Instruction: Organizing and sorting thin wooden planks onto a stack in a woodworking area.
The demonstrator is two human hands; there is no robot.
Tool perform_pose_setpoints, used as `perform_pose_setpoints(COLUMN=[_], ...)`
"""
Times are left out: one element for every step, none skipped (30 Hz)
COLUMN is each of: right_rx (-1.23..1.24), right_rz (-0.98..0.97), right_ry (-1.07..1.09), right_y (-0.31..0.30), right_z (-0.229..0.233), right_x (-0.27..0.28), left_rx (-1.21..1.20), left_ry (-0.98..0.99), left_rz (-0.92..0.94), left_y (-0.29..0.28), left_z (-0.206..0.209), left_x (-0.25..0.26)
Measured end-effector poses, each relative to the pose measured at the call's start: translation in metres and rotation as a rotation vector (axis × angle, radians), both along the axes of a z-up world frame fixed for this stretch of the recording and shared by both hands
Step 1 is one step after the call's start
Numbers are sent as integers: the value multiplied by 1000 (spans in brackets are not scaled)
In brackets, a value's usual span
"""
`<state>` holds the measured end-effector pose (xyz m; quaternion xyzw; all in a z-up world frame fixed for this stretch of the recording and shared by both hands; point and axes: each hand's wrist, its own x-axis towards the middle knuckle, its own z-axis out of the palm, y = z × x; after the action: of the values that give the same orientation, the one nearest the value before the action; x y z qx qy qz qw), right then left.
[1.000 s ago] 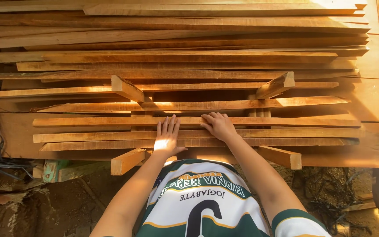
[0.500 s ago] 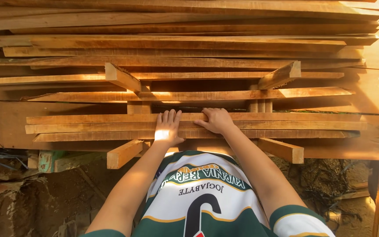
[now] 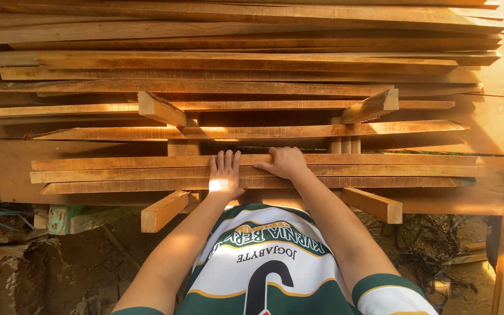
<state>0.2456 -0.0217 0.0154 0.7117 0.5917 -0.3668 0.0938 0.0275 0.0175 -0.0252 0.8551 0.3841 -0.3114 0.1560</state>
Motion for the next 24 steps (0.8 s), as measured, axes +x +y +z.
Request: perform_pose_setpoints(right_rx=[15,12,345,677,671,786,905,902,729,554,549,485,432,438,400,362,366,380,387,383,347,311,316,255], right_rz=[20,11,12,15,21,-24,-73,-70,-148,-224,-227,-203,-183,-189,-145,-101,-100,-92,-84,-83,-95,-107,-113,-93], right_ry=[5,2,-40,-83,-73,-127,-185,-180,-119,-59,-55,-39,-33,-39,-33,-26,-30,-23,-12,-14,-1,12,6,10], right_y=[2,-6,-7,-7,-4,-1,2,1,4,7,5,3,8,5,-3,-11,-14,-18,-26,-24,-21,-18,-14,-9], right_z=[-2,-11,-21,-31,-40,-50,-61,-57,-53,-48,-50,-51,-52,-52,-52,-52,-51,-51,-50,-50,-51,-51,-45,-40], right_x=[1,-4,-5,-5,-4,-3,-1,1,3,5,6,7,15,17,15,12,12,11,9,13,13,13,15,17], left_rx=[7,5,27,50,43,51,62,58,40,21,17,35,62,68,78,88,93,107,113,110,110,111,115,103], left_ry=[-7,-9,-6,-2,5,0,-7,-4,-32,-61,-56,-67,-88,-93,-95,-98,-102,-128,-151,-153,-145,-138,-143,-136], left_rz=[-10,-18,-34,-49,-41,-44,-51,-46,-46,-46,-48,-68,-93,-101,-108,-115,-115,-117,-119,-119,-121,-122,-129,-129], left_y=[-1,-7,-7,-7,-6,-7,-5,-9,-8,-7,-11,-15,-11,-7,-9,-12,-11,-11,-16,-16,-13,-11,-10,-8], left_z=[-3,-3,-4,-5,-7,-10,-13,-8,-2,5,5,5,5,2,1,0,-6,-13,-18,-15,-12,-7,-6,-5], left_x=[0,-4,-4,-4,-5,-6,-6,-7,-8,-8,-12,-16,-12,-11,-13,-15,-17,-18,-21,-16,-16,-16,-16,-16])
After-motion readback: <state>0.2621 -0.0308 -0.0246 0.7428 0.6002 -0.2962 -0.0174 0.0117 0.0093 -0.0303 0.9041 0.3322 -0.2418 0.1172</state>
